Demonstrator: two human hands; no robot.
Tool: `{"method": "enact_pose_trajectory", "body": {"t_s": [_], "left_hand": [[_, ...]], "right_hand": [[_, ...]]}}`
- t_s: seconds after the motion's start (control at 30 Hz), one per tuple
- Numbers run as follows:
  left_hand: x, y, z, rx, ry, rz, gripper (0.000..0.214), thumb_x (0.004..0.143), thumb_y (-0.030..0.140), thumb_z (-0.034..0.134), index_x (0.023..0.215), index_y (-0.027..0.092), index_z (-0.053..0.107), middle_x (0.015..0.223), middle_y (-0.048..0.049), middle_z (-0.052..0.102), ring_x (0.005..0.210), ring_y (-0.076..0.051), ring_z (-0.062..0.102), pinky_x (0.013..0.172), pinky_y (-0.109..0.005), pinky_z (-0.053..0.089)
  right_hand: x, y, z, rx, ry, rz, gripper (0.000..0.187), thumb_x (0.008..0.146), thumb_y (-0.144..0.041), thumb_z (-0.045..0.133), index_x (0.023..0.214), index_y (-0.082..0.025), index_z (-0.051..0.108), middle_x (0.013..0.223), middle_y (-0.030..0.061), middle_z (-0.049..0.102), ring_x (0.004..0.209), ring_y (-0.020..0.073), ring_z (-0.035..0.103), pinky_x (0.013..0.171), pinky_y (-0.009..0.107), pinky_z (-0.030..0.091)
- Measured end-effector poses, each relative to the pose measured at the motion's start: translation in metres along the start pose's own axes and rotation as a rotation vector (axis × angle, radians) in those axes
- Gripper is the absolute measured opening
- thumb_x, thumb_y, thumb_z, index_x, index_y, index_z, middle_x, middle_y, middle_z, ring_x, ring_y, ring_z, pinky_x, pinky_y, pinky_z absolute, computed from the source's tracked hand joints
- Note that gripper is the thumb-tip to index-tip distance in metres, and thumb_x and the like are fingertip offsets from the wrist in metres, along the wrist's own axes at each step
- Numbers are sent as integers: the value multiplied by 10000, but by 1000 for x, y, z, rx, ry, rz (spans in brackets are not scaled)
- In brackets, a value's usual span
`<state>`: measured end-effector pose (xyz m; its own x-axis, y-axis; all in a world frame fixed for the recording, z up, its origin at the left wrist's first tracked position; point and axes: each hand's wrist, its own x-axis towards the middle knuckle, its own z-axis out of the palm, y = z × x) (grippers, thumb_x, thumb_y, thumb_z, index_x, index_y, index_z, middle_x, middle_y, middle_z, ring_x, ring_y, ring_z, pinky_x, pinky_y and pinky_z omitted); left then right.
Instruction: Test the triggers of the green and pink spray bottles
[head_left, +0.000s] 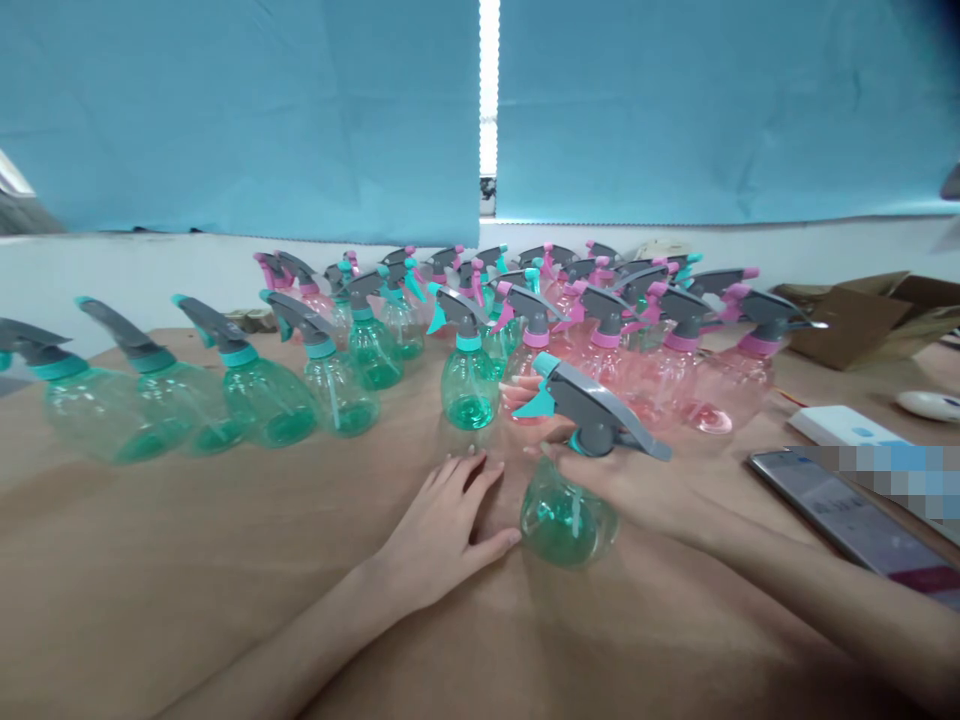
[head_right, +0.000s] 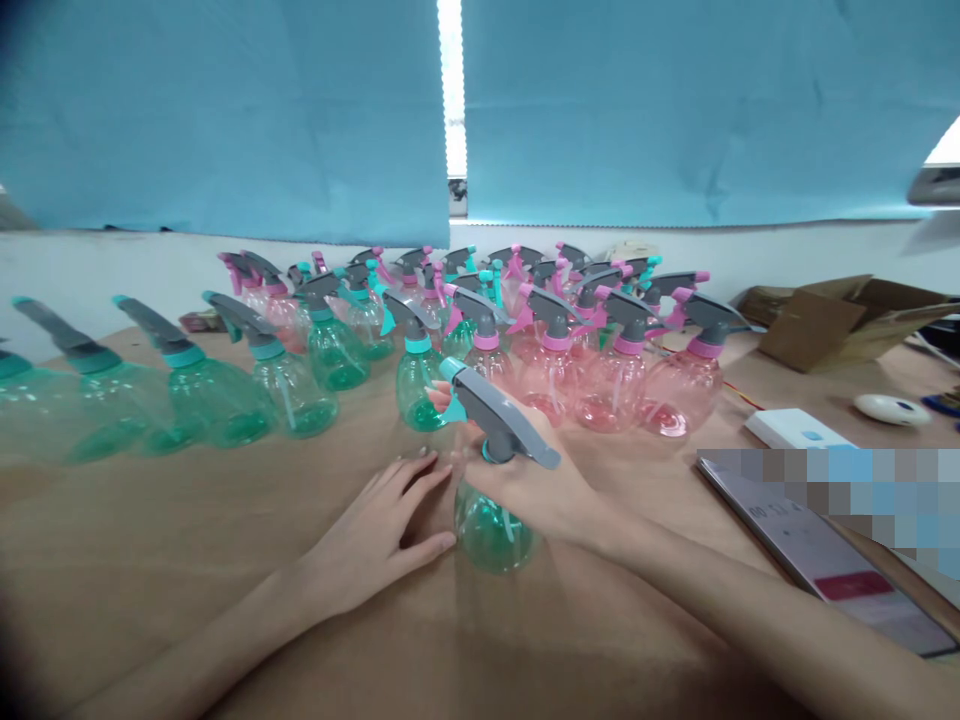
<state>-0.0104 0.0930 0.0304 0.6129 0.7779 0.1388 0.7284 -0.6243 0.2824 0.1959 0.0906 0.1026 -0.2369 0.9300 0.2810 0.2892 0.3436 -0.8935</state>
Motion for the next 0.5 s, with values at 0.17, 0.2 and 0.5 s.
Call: {"method": "enact_pose_trajectory", "body": {"t_s": [0.17,0.2,0.5], "left_hand": [[0,0,0,-7,7,4,602,903,511,555,1388,185,408,1417,-160,446,1304,-324,400,1042,-507,352],[0,0,0,-9,8,6,604,904,515,553,1386,182,409,1415,-162,447,1303,-324,401,1043,-507,352],[0,1,-1,-4,4,3,612,905,518,551,1396,183,407,1417,-156,448,1305,-329,399,1046,-508,351]], "right_hand": [[-2,0,0,-12,35,-4,75,724,-191,524,699,-259,502,638,-42,618,612,168,621,529,289,503],[-2,1,0,-12,32,-12,79,727,-192,528,700,-261,501,636,-42,621,607,169,625,520,288,499],[-1,1,0,-4,24,-39,135,744,-194,539,846,-270,585,705,-31,666,666,190,659,584,318,539]]}}
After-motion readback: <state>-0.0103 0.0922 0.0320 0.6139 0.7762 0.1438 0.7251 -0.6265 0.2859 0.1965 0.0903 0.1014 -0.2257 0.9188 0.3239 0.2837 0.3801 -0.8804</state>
